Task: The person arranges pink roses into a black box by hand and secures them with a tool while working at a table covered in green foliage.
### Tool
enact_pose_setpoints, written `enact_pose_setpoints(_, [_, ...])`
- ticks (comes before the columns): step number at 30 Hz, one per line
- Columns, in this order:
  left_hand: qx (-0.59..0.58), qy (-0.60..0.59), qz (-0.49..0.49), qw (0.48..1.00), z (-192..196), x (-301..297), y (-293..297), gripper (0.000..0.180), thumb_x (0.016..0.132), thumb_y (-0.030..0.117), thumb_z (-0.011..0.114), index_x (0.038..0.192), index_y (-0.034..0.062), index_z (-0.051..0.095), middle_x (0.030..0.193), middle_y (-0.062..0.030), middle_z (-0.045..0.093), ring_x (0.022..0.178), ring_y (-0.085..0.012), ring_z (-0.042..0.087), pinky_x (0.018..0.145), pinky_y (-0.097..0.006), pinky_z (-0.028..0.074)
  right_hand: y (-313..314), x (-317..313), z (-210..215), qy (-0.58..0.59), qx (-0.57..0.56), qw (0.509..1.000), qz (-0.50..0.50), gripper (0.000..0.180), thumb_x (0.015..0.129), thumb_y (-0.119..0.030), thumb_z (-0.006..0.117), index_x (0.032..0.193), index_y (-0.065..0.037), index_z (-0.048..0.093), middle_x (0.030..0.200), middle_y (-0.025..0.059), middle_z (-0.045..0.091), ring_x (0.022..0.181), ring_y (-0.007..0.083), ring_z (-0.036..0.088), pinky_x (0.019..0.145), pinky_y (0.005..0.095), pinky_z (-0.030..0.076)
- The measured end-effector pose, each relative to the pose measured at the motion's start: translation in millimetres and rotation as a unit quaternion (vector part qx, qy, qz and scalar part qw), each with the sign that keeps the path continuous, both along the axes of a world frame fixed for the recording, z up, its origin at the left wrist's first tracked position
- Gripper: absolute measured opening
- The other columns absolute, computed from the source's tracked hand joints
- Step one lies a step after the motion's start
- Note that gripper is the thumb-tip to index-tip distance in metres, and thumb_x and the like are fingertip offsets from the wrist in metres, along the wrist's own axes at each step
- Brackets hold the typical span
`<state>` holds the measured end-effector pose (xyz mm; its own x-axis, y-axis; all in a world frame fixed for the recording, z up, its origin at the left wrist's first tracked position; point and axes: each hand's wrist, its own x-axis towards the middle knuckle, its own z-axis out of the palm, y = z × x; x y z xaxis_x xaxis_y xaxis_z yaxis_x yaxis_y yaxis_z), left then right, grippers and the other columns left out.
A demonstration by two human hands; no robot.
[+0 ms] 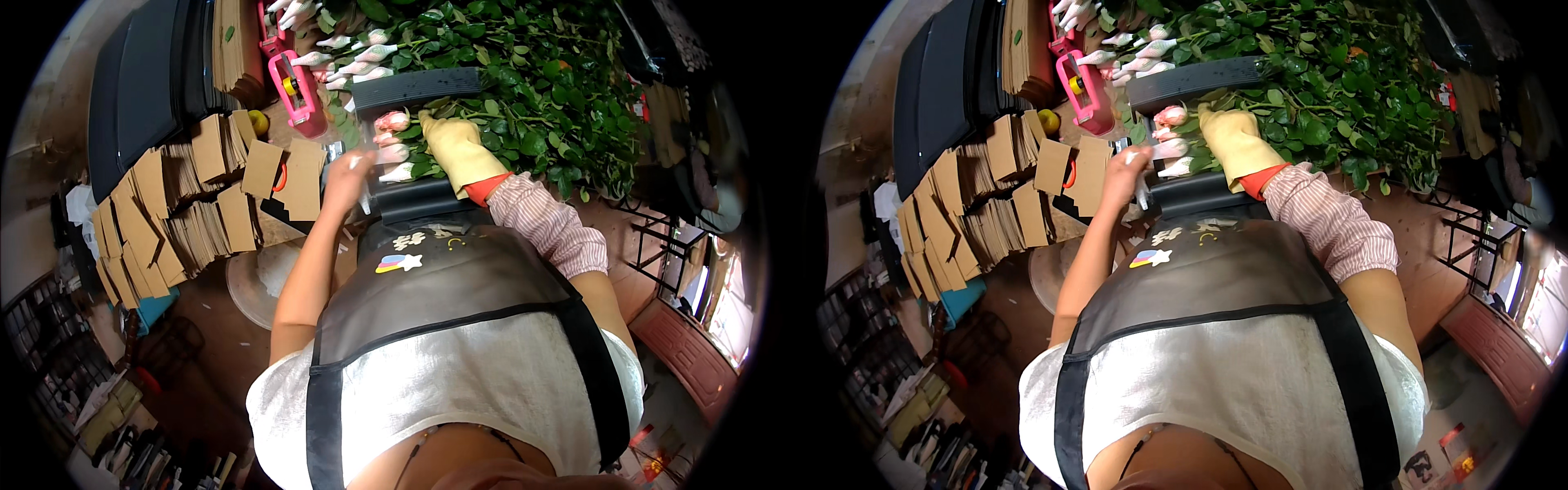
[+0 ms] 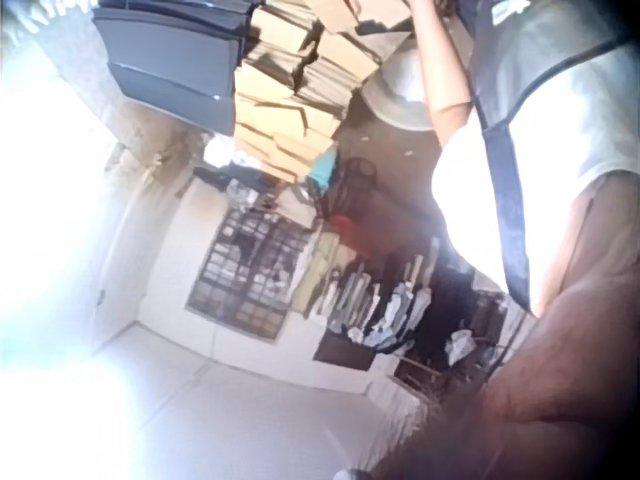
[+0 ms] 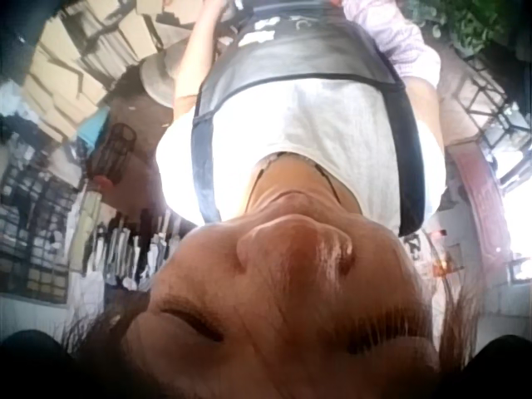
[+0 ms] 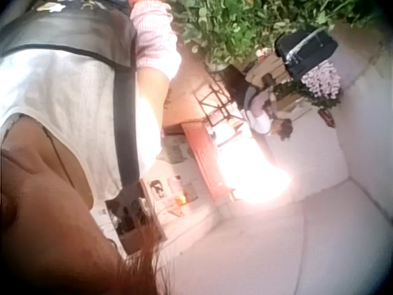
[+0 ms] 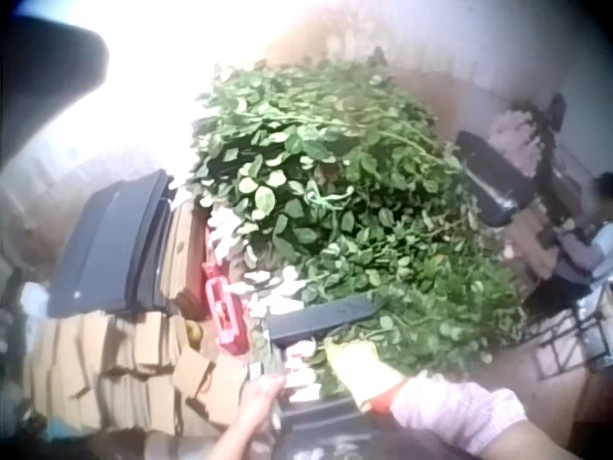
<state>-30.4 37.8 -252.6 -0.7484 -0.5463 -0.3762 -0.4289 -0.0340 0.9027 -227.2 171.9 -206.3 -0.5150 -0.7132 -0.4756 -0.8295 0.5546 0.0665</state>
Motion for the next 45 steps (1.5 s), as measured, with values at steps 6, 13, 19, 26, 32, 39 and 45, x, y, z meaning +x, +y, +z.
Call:
enact_pose_setpoints(6, [0.054,0.138,0.084,0.985,-1,44,-22,0.018,0.092,0.018,0.069,0.08,0.0063,0.062,0.073,-0.0003,0.063,0.06,-0.0083,0.056,0.055,-0.028,0.046,26,-9,54,-0.116,-0.108,0.987,0.024,0.056,0.095,-0.036,0.064,0.146,-0.018,0.05,0.111,0.0139,0.073,0.097,0.0324,0.071,0.082,0.0425,0.056])
enact_pose_setpoints(13, [-0.071,-0.091,-0.223,0.968,1,-1,-4,0.035,0.091,0.037,0.076,0.091,0.0027,0.068,0.082,0.0008,0.064,0.078,-0.007,0.055,0.07,-0.025,0.045,-1,12,66,-0.178,0.022,0.972,0.152,0.027,0.091,-0.031,0.068,0.108,-0.012,0.073,0.106,0.0119,0.074,0.098,0.0325,0.071,0.083,0.0446,0.056])
enact_pose_setpoints(19, [0.141,-0.011,-0.056,0.988,-6,5,14,0.03,0.093,0.031,0.072,0.088,0.0019,0.069,0.081,-0.0003,0.064,0.075,-0.0089,0.054,0.07,-0.027,0.043,-16,15,36,-0.148,0.141,0.965,0.165,0.029,0.091,-0.03,0.068,0.112,-0.011,0.073,0.105,0.011,0.075,0.1,0.0308,0.072,0.082,0.0434,0.057])
enact_pose_setpoints(26, [0.429,0.203,0.363,0.802,-11,60,13,0.014,0.094,0.022,0.066,0.087,0.016,0.056,0.064,0.0061,0.052,0.054,-0.0072,0.05,0.048,-0.025,0.045,-13,17,41,-0.126,0.133,0.956,0.229,0.025,0.089,-0.013,0.063,0.112,-0.009,0.073,0.101,0.0127,0.075,0.093,0.0329,0.073,0.08,0.0417,0.057])
enact_pose_setpoints(32, [-0.218,-0.537,-0.146,0.802,1,215,-13,0.034,0.086,0.038,0.071,0.1,0.0085,0.075,0.097,-0.0147,0.075,0.091,-0.0316,0.072,0.085,-0.041,0.055,-25,20,36,-0.126,0.19,0.924,0.307,0.032,0.086,-0.006,0.057,0.114,-0.01,0.073,0.107,0.0152,0.074,0.094,0.0342,0.073,0.081,0.0426,0.057])
enact_pose_setpoints(39, [-0.108,-0.28,-0.058,0.952,41,93,-9,0.041,0.093,0.044,0.067,0.107,0.0059,0.066,0.086,-0.0177,0.069,0.087,-0.0354,0.068,0.08,-0.044,0.052,-35,16,35,-0.139,0.217,0.888,0.38,0.03,0.087,-0.009,0.055,0.11,-0.009,0.075,0.104,0.014,0.075,0.096,0.0335,0.072,0.083,0.0425,0.055])
enact_pose_setpoints(45, [-0.185,0.006,-0.119,0.976,-17,-23,3,0.109,0.066,0.047,0.093,0.138,-0.0041,0.029,0.133,-0.0229,0.039,0.126,-0.0353,0.041,0.113,-0.04,0.033,-30,18,25,-0.163,0.167,0.938,0.256,0.029,0.089,-0.018,0.058,0.109,-0.009,0.075,0.105,0.0174,0.073,0.099,0.0366,0.071,0.087,0.0443,0.055])
